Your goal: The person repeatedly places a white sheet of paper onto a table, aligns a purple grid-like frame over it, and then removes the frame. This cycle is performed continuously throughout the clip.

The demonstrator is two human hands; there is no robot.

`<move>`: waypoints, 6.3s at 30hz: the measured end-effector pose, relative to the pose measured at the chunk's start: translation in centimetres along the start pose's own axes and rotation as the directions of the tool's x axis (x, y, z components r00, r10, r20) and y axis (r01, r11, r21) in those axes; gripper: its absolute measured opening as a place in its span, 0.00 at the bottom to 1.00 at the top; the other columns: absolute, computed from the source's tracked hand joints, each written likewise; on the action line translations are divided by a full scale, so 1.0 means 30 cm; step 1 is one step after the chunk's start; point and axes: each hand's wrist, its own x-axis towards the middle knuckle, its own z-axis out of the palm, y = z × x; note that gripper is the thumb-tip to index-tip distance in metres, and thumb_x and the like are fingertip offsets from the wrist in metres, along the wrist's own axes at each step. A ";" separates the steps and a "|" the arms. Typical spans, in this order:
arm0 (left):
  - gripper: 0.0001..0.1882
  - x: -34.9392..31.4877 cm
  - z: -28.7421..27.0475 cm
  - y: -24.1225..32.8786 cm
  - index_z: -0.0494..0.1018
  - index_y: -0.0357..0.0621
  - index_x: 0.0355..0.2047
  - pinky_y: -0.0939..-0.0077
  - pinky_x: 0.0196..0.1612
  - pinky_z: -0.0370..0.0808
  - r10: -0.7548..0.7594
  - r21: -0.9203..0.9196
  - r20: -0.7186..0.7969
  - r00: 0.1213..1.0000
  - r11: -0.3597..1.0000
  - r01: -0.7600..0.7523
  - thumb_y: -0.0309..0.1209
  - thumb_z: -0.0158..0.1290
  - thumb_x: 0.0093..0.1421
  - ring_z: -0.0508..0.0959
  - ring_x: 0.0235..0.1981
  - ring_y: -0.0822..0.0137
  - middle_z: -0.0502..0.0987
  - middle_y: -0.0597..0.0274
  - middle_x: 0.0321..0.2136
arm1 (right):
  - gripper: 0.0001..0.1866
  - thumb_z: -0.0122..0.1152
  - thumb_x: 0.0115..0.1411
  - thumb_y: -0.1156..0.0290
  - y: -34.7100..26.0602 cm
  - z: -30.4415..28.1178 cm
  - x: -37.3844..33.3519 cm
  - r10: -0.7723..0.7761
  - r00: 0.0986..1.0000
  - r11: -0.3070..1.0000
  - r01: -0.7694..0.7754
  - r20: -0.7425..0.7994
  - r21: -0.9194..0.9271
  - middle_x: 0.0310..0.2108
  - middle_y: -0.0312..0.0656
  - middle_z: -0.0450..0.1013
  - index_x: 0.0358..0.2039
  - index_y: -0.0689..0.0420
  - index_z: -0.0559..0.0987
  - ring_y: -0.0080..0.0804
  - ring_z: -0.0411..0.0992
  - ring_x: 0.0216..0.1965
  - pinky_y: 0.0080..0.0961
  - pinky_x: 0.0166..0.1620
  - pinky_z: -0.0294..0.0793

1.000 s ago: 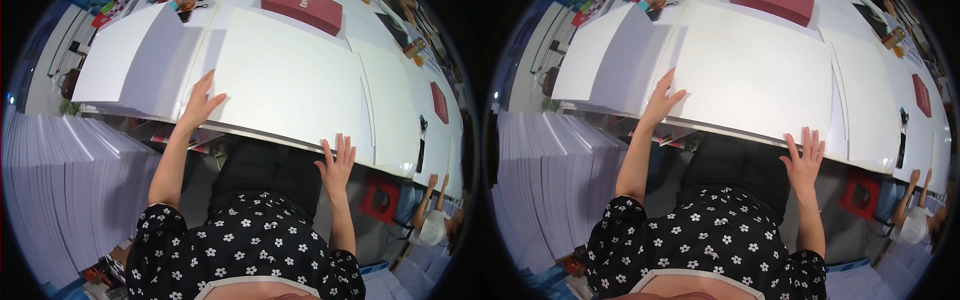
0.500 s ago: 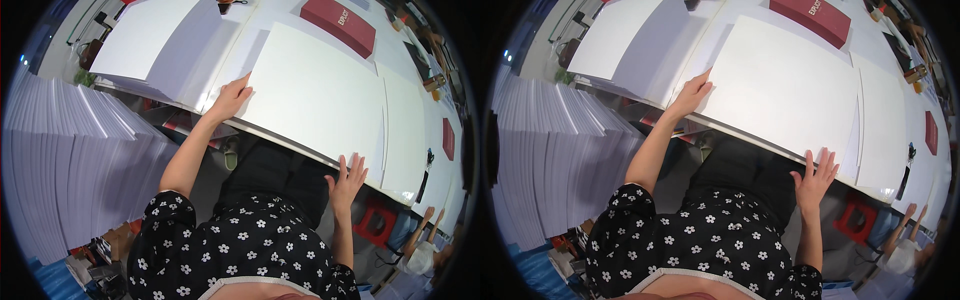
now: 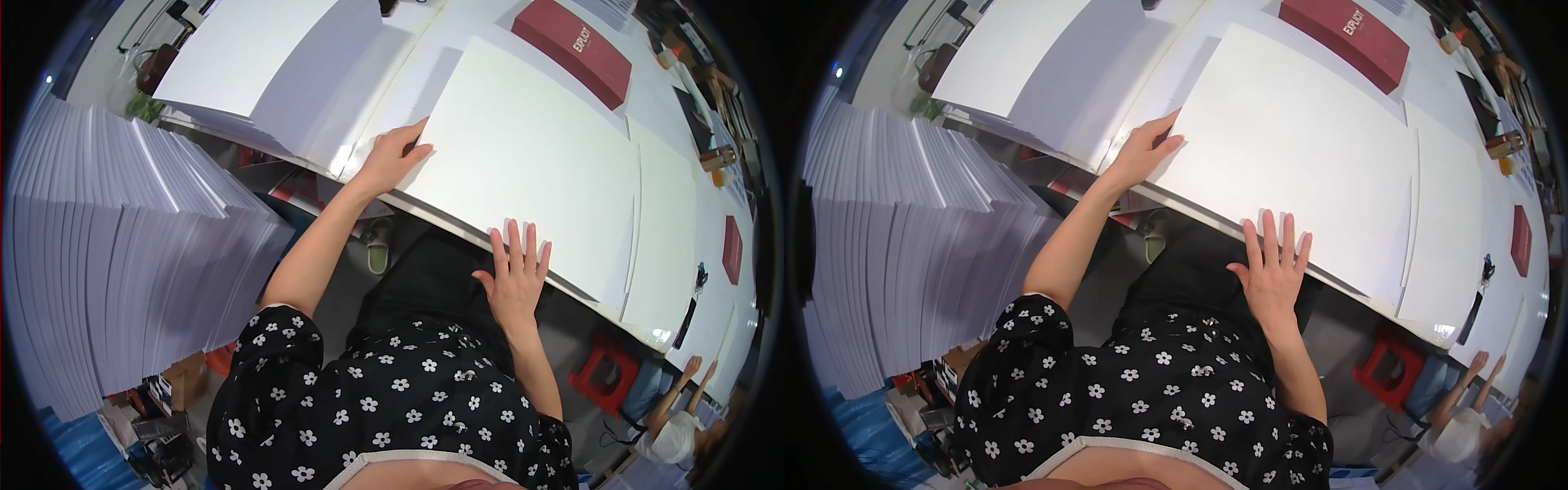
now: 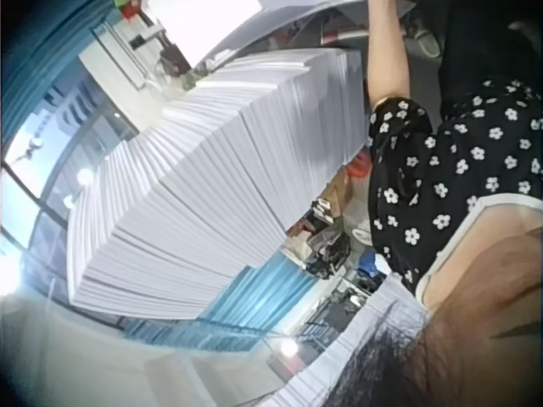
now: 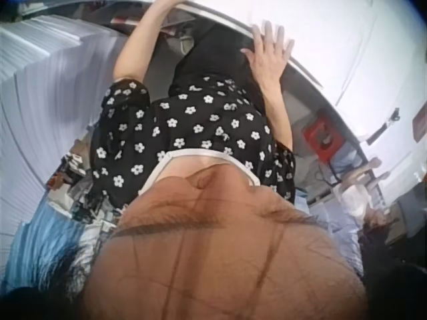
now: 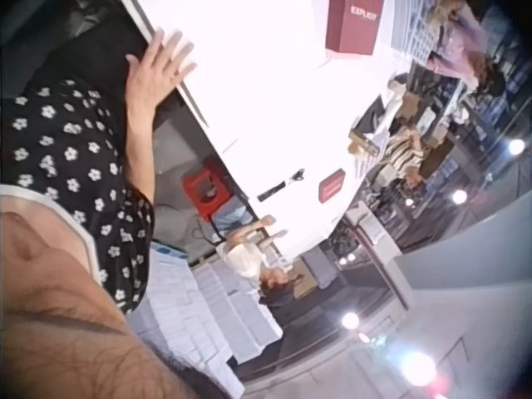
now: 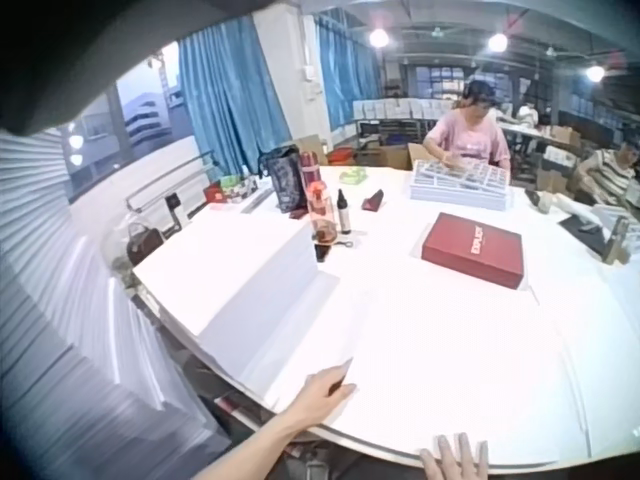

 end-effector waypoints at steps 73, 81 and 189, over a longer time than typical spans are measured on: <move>0.30 -0.011 -0.007 0.011 0.66 0.51 0.64 0.61 0.63 0.56 0.054 0.193 -0.029 0.998 0.980 -0.048 0.38 0.55 0.62 0.64 0.63 0.56 0.71 0.58 0.60 | 0.36 0.54 0.65 0.46 0.617 0.111 0.758 0.224 0.974 0.974 -0.222 0.043 -0.033 0.70 0.60 0.51 0.65 0.58 0.66 0.60 0.45 0.72 0.56 0.69 0.46; 0.31 0.000 -0.007 -0.023 0.64 0.52 0.67 0.60 0.63 0.55 0.108 0.231 -0.013 0.994 0.968 -0.102 0.43 0.51 0.63 0.63 0.64 0.54 0.69 0.55 0.62 | 0.34 0.50 0.67 0.46 0.308 0.218 1.081 0.015 0.997 0.998 -0.020 0.072 0.065 0.71 0.60 0.49 0.67 0.53 0.65 0.63 0.41 0.72 0.60 0.70 0.39; 0.12 0.093 -0.006 -0.126 0.77 0.44 0.43 0.58 0.56 0.64 0.129 0.274 -0.398 0.908 0.962 -0.017 0.29 0.55 0.58 0.71 0.53 0.54 0.76 0.58 0.48 | 0.66 0.80 0.38 0.54 0.930 0.055 1.256 0.228 0.959 0.973 -0.221 0.170 -0.060 0.65 0.54 0.61 0.72 0.55 0.48 0.50 0.61 0.66 0.52 0.64 0.60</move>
